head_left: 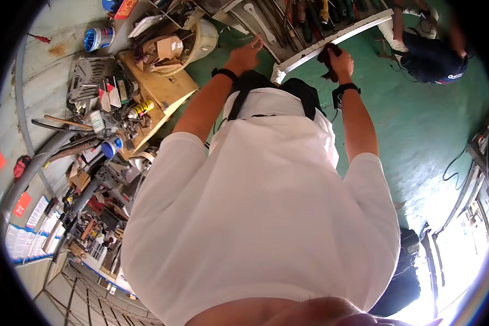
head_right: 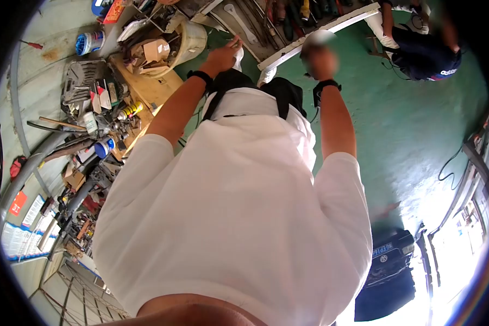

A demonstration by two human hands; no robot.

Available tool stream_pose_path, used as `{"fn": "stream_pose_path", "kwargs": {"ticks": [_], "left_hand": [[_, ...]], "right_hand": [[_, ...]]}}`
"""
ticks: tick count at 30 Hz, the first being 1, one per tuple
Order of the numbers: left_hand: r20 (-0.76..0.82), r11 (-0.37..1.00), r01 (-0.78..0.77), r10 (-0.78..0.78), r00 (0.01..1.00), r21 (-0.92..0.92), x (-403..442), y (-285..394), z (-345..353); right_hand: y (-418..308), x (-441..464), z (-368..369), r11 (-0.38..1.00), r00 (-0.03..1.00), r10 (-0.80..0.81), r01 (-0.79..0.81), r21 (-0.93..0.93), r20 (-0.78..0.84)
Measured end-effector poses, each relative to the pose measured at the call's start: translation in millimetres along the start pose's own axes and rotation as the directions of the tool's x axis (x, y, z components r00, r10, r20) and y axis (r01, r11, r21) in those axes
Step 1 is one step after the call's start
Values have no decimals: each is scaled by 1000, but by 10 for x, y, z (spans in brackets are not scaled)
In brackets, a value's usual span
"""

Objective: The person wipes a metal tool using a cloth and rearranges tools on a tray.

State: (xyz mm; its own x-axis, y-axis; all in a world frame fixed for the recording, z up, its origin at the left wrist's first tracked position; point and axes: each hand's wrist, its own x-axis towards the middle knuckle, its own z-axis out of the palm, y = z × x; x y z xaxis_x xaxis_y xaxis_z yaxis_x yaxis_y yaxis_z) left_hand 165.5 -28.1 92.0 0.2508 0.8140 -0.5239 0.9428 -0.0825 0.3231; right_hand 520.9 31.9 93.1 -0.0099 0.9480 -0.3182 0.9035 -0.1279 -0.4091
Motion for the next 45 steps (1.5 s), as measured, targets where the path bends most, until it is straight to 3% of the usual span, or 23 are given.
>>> {"fn": "stream_pose_path", "kwargs": {"ticks": [2, 7, 13, 14, 15, 16, 18, 20, 21, 22, 23, 27, 31, 33, 35, 36, 37, 38, 39, 41, 42, 44, 45], "left_hand": [[42, 999, 24, -26, 999, 33, 1, 25, -46], [7, 998, 44, -44, 999, 39, -42, 70, 29], [-157, 994, -95, 86, 984, -51, 60, -80, 197], [-18, 998, -44, 43, 999, -51, 49, -46, 109], [-17, 998, -27, 26, 1000, -59, 35, -15, 55], [-35, 999, -24, 23, 999, -21, 5, 4, 49], [-30, 1000, -12, 12, 999, 21, -55, 37, 16], [-37, 1000, 3, -3, 999, 18, -79, 98, -12], [-19, 1000, 4, -4, 1000, 17, -88, 90, 81], [-100, 1000, -11, 8, 995, -21, -58, 66, 176], [-185, 998, -30, 19, 983, -56, -17, 29, 244], [-167, 997, -50, 39, 985, -60, 40, -68, 314], [-156, 995, -85, 77, 985, -46, 45, -101, 270], [-127, 996, -86, 83, 988, -21, 8, -85, 181], [-31, 998, -65, 65, 997, 8, -26, -39, 13], [-28, 997, -78, 78, 997, 21, 13, -76, 20], [-74, 992, -125, 128, 989, 35, 47, -123, 78], [-112, 984, -173, 177, 978, 47, 54, -156, 110], [-95, 981, -187, 192, 977, 55, 18, -139, 51], [-14, 982, -173, 174, 985, 70, -71, -75, -147], [-1, 978, -195, 196, 981, 73, -69, -110, -122], [-77, 951, -241, 259, 963, 194, -13, -186, -49], [-84, 953, -246, 264, 961, 176, -1, -199, -42]], "right_hand": [[28, 79, -99, 997, 993, 77, -75, 27, -86], [329, 480, 22, 998, 1000, -26, 27, -63, 14], [149, 122, 498, 984, 983, -176, 177, -14, 47], [197, 150, 466, 976, 972, -218, 218, 4, 87], [257, 210, 390, 978, 960, -205, 196, 64, 190], [102, 263, 85, 944, 904, -250, 308, -121, 348], [309, 527, -64, 941, 904, -256, 315, -127, 341], [591, 675, 84, 973, 977, -212, 208, 100, 29], [549, 622, 55, 971, 979, -199, 203, 127, -39], [507, 570, 27, 967, 977, -185, 201, 154, -108], [413, 513, 67, 978, 976, -205, 208, 35, -74], [228, 368, 423, 993, 992, 84, -92, 80, 93], [-42, -64, 782, 991, 977, -80, 58, 120, 195], [-149, -189, 771, 989, 961, -54, 13, 148, 272], [-70, -158, 845, 984, 937, -99, 42, 172, 334], [-116, -135, 664, 959, 934, -169, 82, 272, 315], [-56, -38, 566, 977, 937, -82, 9, 211, 340], [236, 172, 756, 981, 963, 30, -79, 176, 267], [268, 220, 609, 987, 983, -3, -27, 159, 181], [189, 212, 251, 967, 971, -234, 238, 93, -58], [126, 215, 149, 966, 963, -242, 250, 63, -118], [-32, 296, 151, 998, 992, -38, 45, 54, -123], [-45, 361, 207, 979, 985, 128, -107, 174, -118]]}}
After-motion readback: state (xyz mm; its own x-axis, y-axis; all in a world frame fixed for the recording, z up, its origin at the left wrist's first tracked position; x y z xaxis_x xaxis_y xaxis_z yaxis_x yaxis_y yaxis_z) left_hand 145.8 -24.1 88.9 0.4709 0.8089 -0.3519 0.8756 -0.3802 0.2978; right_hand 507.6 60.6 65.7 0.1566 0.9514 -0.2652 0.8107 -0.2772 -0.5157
